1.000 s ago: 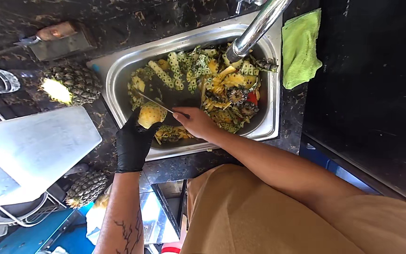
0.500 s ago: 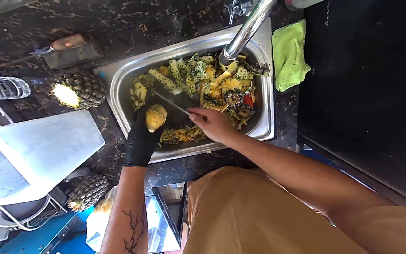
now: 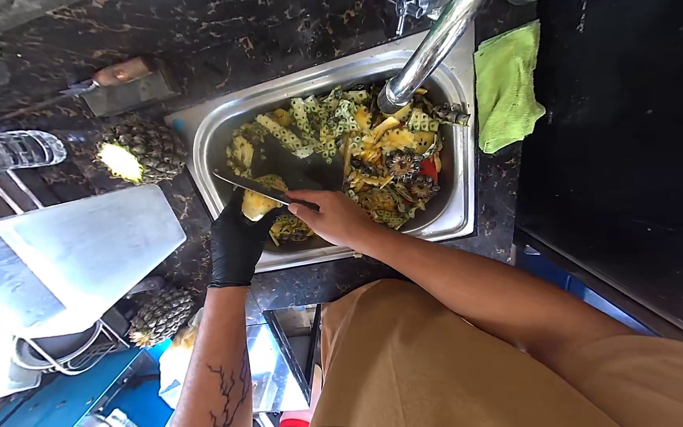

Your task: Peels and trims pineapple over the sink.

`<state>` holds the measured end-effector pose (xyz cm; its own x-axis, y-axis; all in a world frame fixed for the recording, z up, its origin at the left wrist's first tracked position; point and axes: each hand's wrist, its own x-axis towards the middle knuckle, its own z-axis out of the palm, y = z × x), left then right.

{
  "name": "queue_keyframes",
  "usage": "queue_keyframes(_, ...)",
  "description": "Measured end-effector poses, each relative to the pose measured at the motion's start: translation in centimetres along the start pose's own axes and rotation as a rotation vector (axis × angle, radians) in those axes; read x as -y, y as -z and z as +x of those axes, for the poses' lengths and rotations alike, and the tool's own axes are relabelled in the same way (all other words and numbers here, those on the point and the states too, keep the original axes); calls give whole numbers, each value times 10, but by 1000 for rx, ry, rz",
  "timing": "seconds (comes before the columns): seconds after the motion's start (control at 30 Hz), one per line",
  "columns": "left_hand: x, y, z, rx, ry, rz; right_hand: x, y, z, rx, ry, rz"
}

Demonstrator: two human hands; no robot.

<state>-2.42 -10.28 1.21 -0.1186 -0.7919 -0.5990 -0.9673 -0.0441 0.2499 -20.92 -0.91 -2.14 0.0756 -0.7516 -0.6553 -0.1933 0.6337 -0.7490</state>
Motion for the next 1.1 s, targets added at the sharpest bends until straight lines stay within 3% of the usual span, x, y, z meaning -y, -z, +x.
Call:
queue_keyframes(0.13, -2, 2, 0, -1, -18, -6, -6, 3, -14, -6, -46, -16)
queue_keyframes(0.33, 0, 1, 1, 4, -8, -10, -3, -6, 18, -21, -27, 18)
queue_keyframes(0.43, 0, 0, 3, 6, 13, -34, -2, -1, 5, -9, -66, 39)
queue_keyframes(0.73, 1, 1, 0, 13, 57, -20, -38, -16, 25, -71, -86, 56)
queue_keyframes(0.93, 7, 4, -6, -2, 14, -12, -50, 27, -32, -22, -214, 76)
queue_keyframes(1.03, 3, 4, -31, -132, 64, -142, -51, 47, -95, -314, -118, -151)
queue_keyframes(1.1, 9, 7, -66, -197, 96, -382, -50, 48, -128, -367, -40, -268)
